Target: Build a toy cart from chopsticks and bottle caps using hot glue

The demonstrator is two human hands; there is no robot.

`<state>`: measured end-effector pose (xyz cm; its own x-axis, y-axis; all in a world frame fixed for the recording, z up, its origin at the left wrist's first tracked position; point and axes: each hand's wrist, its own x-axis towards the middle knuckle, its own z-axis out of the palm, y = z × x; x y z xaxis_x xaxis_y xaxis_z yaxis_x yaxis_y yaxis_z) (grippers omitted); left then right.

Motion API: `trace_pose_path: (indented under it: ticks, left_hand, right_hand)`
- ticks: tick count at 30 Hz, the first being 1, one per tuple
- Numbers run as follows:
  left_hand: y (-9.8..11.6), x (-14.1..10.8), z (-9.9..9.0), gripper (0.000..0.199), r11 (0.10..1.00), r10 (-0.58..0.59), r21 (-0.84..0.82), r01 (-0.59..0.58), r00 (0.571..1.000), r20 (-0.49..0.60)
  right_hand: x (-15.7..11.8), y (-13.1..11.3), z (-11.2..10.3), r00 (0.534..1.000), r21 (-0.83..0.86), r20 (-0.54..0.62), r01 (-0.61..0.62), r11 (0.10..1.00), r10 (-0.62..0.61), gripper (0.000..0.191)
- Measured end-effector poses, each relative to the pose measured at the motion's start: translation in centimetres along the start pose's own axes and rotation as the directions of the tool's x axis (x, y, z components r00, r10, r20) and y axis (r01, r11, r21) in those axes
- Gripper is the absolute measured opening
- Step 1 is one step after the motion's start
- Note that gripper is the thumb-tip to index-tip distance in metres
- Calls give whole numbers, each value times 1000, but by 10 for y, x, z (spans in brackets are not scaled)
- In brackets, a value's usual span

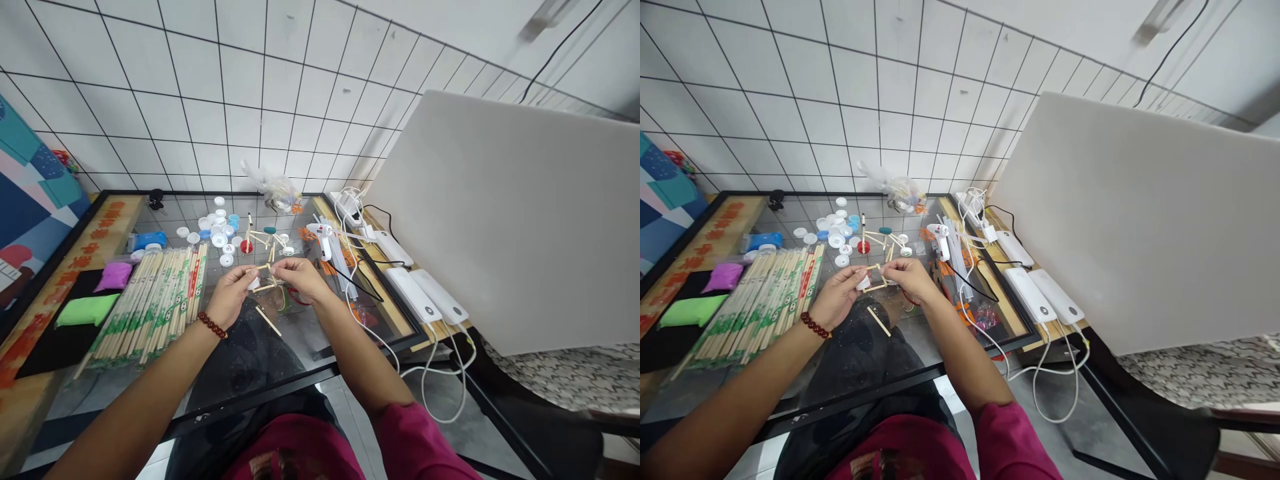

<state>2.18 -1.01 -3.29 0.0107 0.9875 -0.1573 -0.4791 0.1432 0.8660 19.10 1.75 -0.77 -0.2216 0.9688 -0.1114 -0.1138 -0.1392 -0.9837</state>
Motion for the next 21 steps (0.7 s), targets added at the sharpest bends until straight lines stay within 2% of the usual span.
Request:
trace_pose_path:
  ticks: [21]
  left_hand:
    - [-4, -5, 11, 27, 994, 16, -106, -20, 999, -45]
  right_hand:
    - [1, 5, 6, 999, 64, -38, 1, 998, 2, 21]
